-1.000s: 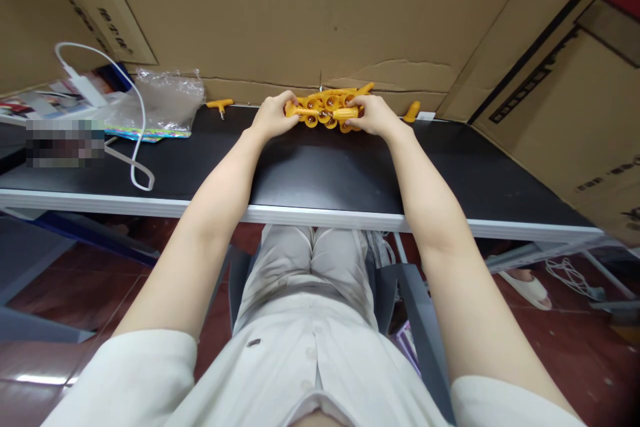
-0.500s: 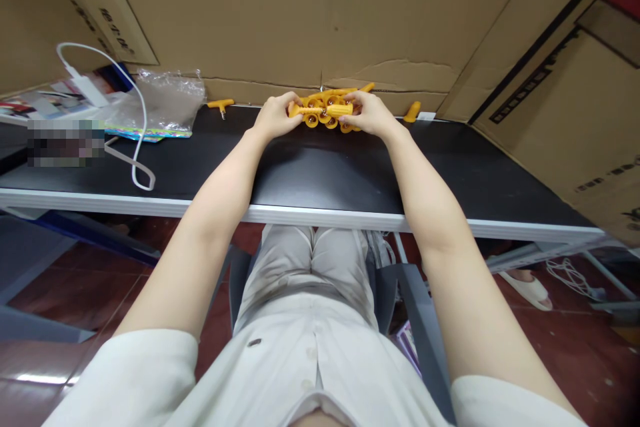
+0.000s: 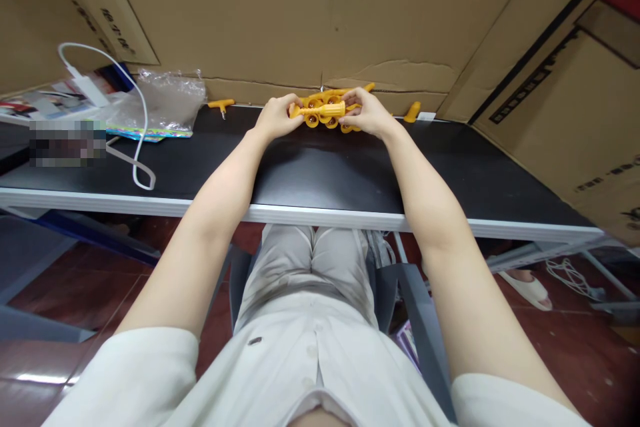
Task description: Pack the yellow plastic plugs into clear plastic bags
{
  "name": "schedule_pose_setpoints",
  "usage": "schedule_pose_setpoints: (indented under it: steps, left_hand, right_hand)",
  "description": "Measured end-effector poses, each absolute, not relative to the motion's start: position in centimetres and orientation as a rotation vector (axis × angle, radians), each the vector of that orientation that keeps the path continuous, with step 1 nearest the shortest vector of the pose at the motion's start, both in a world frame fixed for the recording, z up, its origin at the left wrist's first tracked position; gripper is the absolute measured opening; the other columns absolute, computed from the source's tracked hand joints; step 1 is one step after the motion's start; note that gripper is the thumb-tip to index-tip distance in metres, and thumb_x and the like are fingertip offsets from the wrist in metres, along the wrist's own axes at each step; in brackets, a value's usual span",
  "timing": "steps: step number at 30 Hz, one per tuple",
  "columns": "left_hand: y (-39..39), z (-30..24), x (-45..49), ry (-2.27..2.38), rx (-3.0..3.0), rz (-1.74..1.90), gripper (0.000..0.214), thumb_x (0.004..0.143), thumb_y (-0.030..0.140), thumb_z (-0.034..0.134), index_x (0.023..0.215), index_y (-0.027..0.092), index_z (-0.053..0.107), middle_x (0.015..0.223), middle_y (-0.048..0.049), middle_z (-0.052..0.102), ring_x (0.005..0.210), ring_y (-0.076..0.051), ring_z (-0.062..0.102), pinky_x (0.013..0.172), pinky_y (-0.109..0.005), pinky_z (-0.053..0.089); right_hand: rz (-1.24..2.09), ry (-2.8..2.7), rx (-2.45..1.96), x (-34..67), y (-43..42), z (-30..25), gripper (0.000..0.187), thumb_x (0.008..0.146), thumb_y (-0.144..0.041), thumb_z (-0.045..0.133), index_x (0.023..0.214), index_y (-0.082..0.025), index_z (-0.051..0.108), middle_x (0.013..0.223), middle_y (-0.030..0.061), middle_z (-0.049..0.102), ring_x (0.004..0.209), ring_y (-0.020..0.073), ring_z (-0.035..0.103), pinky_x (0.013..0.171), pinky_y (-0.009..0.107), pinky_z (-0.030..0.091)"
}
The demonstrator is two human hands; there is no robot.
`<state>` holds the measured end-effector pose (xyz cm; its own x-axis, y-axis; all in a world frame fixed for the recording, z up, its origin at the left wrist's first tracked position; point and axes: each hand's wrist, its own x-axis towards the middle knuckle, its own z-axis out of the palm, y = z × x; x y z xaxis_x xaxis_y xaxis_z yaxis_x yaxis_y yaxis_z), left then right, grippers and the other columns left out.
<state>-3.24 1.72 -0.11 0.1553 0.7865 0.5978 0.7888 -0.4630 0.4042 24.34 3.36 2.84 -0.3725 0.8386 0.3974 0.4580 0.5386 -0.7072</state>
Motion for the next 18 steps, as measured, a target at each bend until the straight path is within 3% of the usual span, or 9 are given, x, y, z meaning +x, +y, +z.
schedule_pose_setpoints:
  steps: [3, 7, 12, 15, 18]
  left_hand:
    - [2.0, -0.2, -3.4, -1.617, -2.374, -1.241, 0.031, 0.083, 0.026, 0.07, 0.113, 0.023, 0.075, 0.092, -0.0051, 0.075, 0.1, -0.028, 0.071, 0.102, -0.042, 0.052]
    - [2.0, -0.3, -3.4, -1.526, -2.36, -1.309, 0.026, 0.084, 0.027, 0.071, 0.109, 0.023, 0.074, 0.088, -0.0041, 0.074, 0.094, -0.026, 0.071, 0.101, -0.042, 0.053]
    - [2.0, 0.1, -3.0, -1.414, -2.357, -1.359, 0.024, 0.086, 0.032, 0.072, 0.109, 0.023, 0.074, 0.085, -0.0049, 0.072, 0.091, -0.026, 0.072, 0.098, -0.042, 0.054]
    - [2.0, 0.2, -2.9, -1.392, -2.364, -1.37, 0.025, 0.088, 0.035, 0.071, 0.11, 0.022, 0.074, 0.088, -0.0059, 0.073, 0.092, -0.027, 0.073, 0.098, -0.042, 0.054]
    - [2.2, 0.0, -2.8, -1.439, -2.362, -1.384, 0.025, 0.089, 0.036, 0.071, 0.109, 0.022, 0.073, 0.089, -0.0063, 0.073, 0.096, -0.027, 0.073, 0.1, -0.043, 0.053]
  right_hand:
    - [0.75, -1.942, -1.074, 24.5, 2.6, 3.3, 0.048, 0.077, -0.025, 0.098, 0.113, -0.018, 0.067, 0.117, 0.0103, 0.074, 0.105, 0.0263, 0.078, 0.097, 0.044, 0.069]
    - [0.884, -1.848, -1.116, 24.5, 1.6, 4.0, 0.043, 0.087, -0.051, 0.092, 0.099, -0.017, 0.069, 0.092, 0.0089, 0.075, 0.085, 0.0236, 0.08, 0.087, 0.041, 0.071]
    - [0.941, -1.774, -1.192, 23.9, 1.6, 4.1, 0.069, 0.095, -0.085, 0.062, 0.084, -0.017, 0.068, 0.07, 0.0084, 0.068, 0.079, 0.0267, 0.079, 0.078, 0.045, 0.071]
    - [0.907, -1.729, -1.259, 23.5, 1.9, 4.0, 0.081, 0.098, -0.09, 0.046, 0.083, -0.013, 0.069, 0.069, 0.009, 0.066, 0.085, 0.0297, 0.081, 0.08, 0.048, 0.071]
    - [0.918, -1.701, -1.29, 23.3, 2.0, 4.1, 0.082, 0.099, -0.089, 0.044, 0.09, -0.012, 0.071, 0.074, 0.0088, 0.068, 0.085, 0.0284, 0.081, 0.083, 0.049, 0.069]
